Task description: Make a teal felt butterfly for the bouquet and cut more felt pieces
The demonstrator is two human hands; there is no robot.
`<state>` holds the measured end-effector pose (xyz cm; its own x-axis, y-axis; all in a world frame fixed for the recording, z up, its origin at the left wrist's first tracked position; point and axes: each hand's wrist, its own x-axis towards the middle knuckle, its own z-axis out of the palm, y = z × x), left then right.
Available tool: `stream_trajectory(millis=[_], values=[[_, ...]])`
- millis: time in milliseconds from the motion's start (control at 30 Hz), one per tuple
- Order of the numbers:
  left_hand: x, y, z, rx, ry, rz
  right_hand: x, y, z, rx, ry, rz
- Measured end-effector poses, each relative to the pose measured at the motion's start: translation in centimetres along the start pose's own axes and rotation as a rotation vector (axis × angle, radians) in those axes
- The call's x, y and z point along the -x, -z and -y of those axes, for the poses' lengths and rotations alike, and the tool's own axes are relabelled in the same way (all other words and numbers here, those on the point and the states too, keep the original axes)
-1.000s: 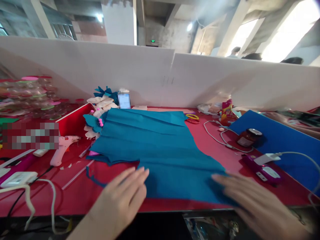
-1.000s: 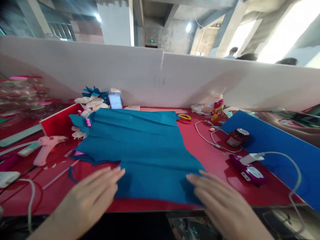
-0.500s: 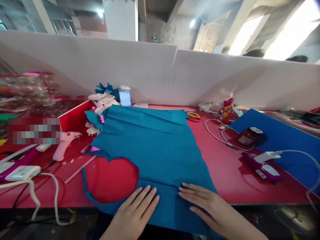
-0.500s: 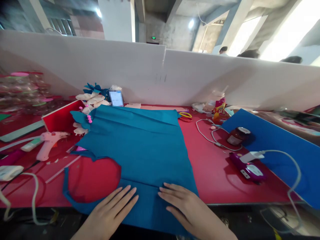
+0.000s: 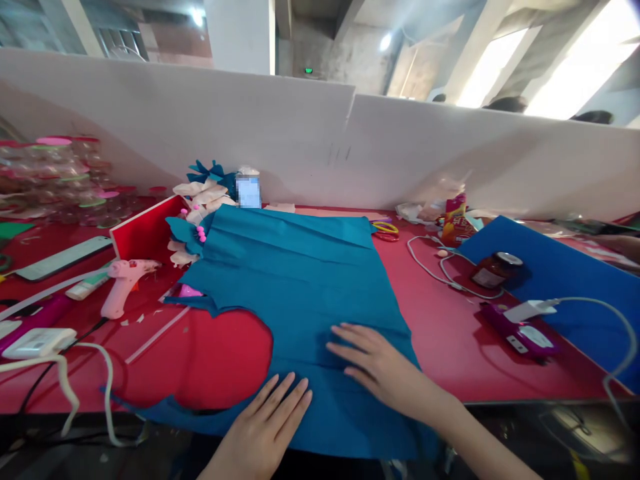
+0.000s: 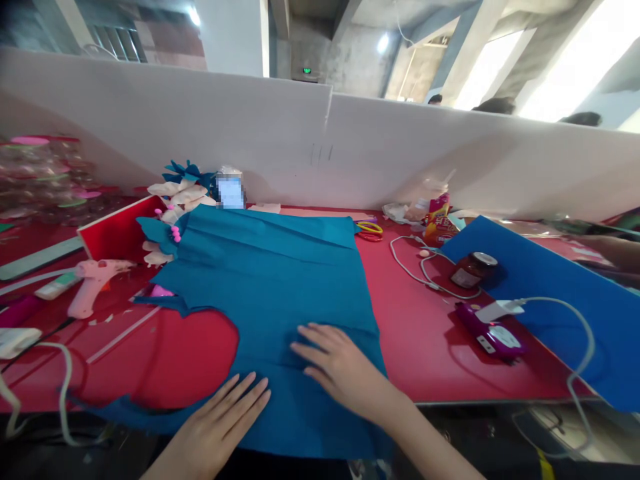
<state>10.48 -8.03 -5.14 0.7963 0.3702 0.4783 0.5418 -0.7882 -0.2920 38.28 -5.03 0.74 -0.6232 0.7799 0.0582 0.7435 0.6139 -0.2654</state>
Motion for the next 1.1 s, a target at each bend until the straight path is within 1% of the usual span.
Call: stream_trajectory(millis=[67,100,133,200,300,367,400,433,500,533,600,633,700,800,900,1033,1100], values=[[0.0,0.1,0.0,0.004,0.002,-0.003,-1.1,-0.2,1.2,-0.034,0.174,0.128],[-0.1,0.3,0.0,0.012,0.000,0.007,-1.6,-0.3,1.2,-0.042,0.218,0.172],[-0.1,0.4,0.0,0.021,-0.004,0.017,-2.1,-0.5,0.9,-0.039,0.227,0.190],[0.0,0.5,0.0,0.033,-0.015,0.032,-2.6,-0.7,-1.2,-0.007,0.166,0.160],[0.2,0.3,-0.1,0.039,-0.027,0.036,-3.1,-0.5,-5.4,0.065,0.051,0.096],[0.3,0.1,0.0,0.046,-0.012,0.048,-3.5,0.1,-6.8,0.115,-0.014,0.073],[0.3,0.0,0.1,0.051,0.000,0.054,-3.8,0.4,-6.7,0.140,-0.039,0.050],[0.3,0.0,0.2,0.055,0.015,0.053,-4.1,0.7,-5.9,0.156,-0.051,0.025],[0.1,0.1,0.5,0.073,0.034,0.053,-4.8,1.1,-3.1,0.139,-0.002,-0.021],[0.0,0.2,0.7,0.089,0.034,0.050,-5.1,1.0,-1.4,0.081,0.072,0.001],[-0.2,0.4,0.9,0.124,0.033,0.032,-5.7,0.4,1.6,-0.070,0.276,0.124],[-0.3,0.5,1.0,0.139,0.032,0.030,-6.0,-0.1,2.5,-0.114,0.324,0.164],[-0.5,0.8,1.1,0.150,0.027,0.018,-6.6,-1.0,2.9,-0.136,0.350,0.194],[-0.6,1.3,1.1,0.150,0.017,0.044,-7.4,-1.5,1.2,-0.084,0.315,0.185],[-0.7,1.7,1.0,0.155,0.023,0.080,-8.2,-1.1,-0.8,-0.031,0.294,0.182],[-0.7,1.7,0.9,0.156,0.039,0.054,-9.1,-0.5,-2.8,0.038,0.279,0.175],[-0.7,1.7,0.9,0.153,0.040,0.058,-9.6,-0.5,-4.3,0.070,0.280,0.162]])
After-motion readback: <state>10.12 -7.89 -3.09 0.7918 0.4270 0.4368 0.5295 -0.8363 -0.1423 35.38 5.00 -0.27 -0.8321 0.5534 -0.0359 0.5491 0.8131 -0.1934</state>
